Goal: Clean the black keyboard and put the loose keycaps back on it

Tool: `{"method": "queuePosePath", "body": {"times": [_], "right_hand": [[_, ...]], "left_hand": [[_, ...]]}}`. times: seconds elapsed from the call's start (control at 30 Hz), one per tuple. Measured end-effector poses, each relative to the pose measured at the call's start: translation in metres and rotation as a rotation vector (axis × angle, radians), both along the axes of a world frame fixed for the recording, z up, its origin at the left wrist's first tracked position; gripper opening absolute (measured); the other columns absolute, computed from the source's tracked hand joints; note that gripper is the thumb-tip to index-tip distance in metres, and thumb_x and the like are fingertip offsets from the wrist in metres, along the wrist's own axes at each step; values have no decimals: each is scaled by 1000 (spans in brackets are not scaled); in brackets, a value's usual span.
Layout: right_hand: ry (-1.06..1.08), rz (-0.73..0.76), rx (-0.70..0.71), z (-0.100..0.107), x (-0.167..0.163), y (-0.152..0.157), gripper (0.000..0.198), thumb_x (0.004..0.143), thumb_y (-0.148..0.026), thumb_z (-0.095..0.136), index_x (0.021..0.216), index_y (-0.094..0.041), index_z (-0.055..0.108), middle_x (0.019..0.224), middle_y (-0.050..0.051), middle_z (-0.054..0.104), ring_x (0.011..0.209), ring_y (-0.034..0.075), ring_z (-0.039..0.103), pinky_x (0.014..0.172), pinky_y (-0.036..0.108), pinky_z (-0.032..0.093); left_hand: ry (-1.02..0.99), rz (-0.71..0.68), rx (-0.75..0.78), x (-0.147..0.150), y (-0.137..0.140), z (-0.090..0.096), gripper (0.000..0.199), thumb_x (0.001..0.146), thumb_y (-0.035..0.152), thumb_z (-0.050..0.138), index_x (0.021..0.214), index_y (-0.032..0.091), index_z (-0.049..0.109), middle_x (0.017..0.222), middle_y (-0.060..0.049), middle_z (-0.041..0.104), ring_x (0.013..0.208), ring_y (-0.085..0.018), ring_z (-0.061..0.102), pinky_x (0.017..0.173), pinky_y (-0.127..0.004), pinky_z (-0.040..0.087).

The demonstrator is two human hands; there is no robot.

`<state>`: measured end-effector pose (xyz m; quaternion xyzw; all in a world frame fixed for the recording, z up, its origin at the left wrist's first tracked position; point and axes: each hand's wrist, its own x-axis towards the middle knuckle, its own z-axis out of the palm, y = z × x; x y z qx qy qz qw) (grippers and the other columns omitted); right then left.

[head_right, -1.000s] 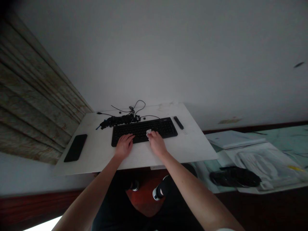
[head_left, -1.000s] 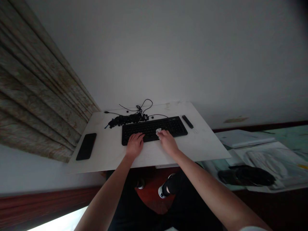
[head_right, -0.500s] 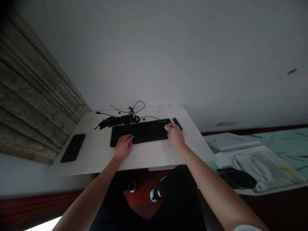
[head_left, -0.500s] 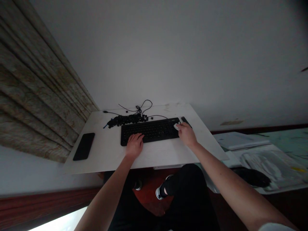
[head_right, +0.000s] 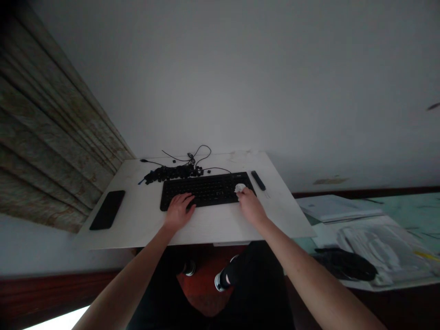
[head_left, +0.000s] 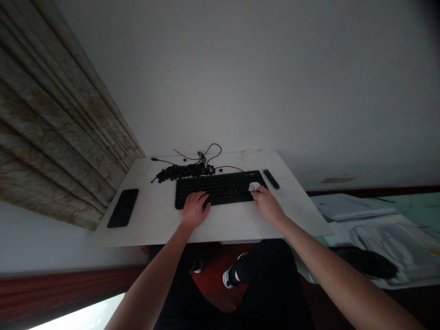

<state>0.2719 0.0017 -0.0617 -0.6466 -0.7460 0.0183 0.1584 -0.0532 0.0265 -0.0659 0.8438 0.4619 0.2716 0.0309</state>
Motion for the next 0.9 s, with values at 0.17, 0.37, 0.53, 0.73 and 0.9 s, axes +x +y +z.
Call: {"method": "queuePosePath", "body": {"times": [0.17, 0.37, 0.53, 0.73, 0.9], "right_hand": [[123, 30, 37, 0, 7, -18, 40, 81, -5, 46, 107, -18, 74, 105, 11, 67, 98, 24, 63, 95, 41, 50], [147, -64, 75, 7, 4, 14, 36, 87, -10, 47, 114, -15, 69, 109, 12, 68, 96, 24, 64, 94, 38, 50], [70, -110, 37, 11, 3, 51, 38, 88, -9, 46, 119, -8, 68, 108, 18, 66, 100, 26, 62, 95, 37, 48], [-46, -109, 12, 20, 4, 74, 39, 86, -3, 44, 110, -10, 73, 103, 16, 69, 100, 25, 62, 95, 34, 46], [-94, 51, 20, 18, 4, 61, 43, 81, 0, 48, 112, -13, 74, 101, 12, 72, 96, 25, 63, 93, 36, 47]], "left_hand": [[7, 3, 8, 1, 0, -1, 33, 92, 29, 57, 124, 22, 65, 125, -9, 67, 119, -27, 58, 108, -51, 44], [2, 6, 5, 1, -1, 2, 32, 92, 28, 57, 123, 22, 65, 125, -9, 67, 119, -27, 59, 107, -51, 45], [-6, 8, 1, 1, -1, 3, 32, 92, 28, 58, 122, 22, 65, 125, -9, 66, 118, -27, 59, 107, -51, 45], [-13, 5, -8, 0, 1, 2, 31, 91, 27, 60, 121, 21, 65, 125, -8, 67, 117, -27, 59, 107, -50, 45], [-12, 0, -26, 0, 2, 2, 31, 91, 27, 60, 121, 22, 65, 125, -8, 67, 117, -27, 59, 106, -49, 45]]}}
